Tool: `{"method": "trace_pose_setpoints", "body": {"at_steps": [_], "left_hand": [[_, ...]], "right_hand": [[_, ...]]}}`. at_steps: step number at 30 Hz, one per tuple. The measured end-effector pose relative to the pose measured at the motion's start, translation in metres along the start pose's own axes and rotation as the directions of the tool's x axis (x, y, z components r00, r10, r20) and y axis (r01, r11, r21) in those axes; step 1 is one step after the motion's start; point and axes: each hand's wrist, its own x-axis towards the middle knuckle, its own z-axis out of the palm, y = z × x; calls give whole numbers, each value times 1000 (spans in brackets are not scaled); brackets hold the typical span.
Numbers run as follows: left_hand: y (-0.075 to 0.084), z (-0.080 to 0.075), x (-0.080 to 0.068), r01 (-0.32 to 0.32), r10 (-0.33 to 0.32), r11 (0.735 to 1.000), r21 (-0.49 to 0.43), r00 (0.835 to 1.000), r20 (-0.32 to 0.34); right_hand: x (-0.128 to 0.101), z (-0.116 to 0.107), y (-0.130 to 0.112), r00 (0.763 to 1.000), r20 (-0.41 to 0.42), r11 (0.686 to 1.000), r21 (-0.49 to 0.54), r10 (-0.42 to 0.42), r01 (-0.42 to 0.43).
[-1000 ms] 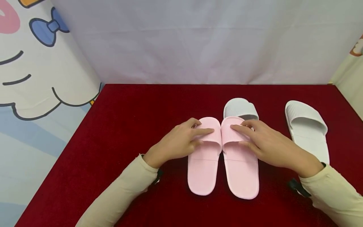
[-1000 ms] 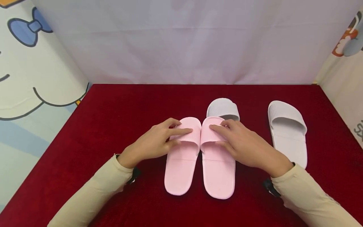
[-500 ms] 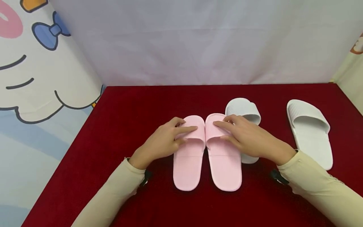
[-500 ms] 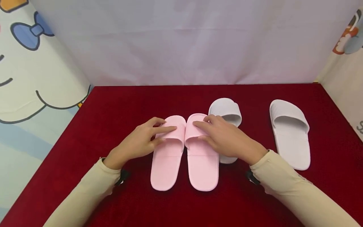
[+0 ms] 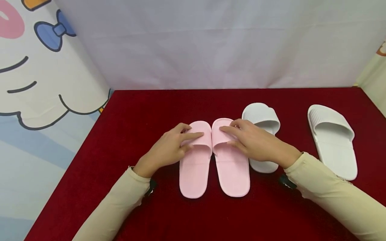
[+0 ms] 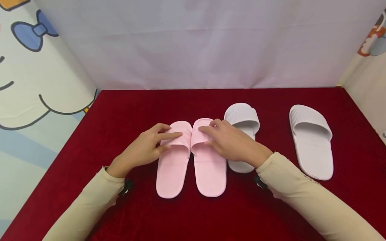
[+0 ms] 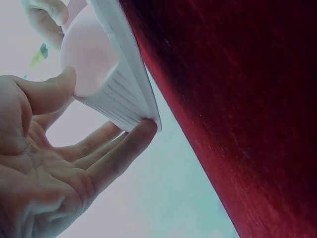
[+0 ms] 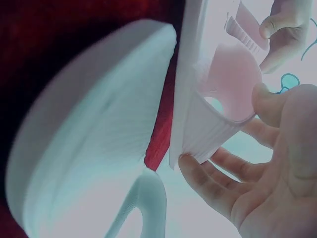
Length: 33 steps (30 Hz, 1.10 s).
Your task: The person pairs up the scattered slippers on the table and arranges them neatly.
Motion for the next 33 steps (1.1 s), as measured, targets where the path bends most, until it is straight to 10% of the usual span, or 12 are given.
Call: {"method": "trace_pose_setpoints", "body": {"at_steps": [33], "left_hand": [[-37, -6, 70, 142, -141, 990, -18, 989, 37]], "right_hand": [[71, -15, 43, 980, 140, 989, 22, 141, -146]]}}
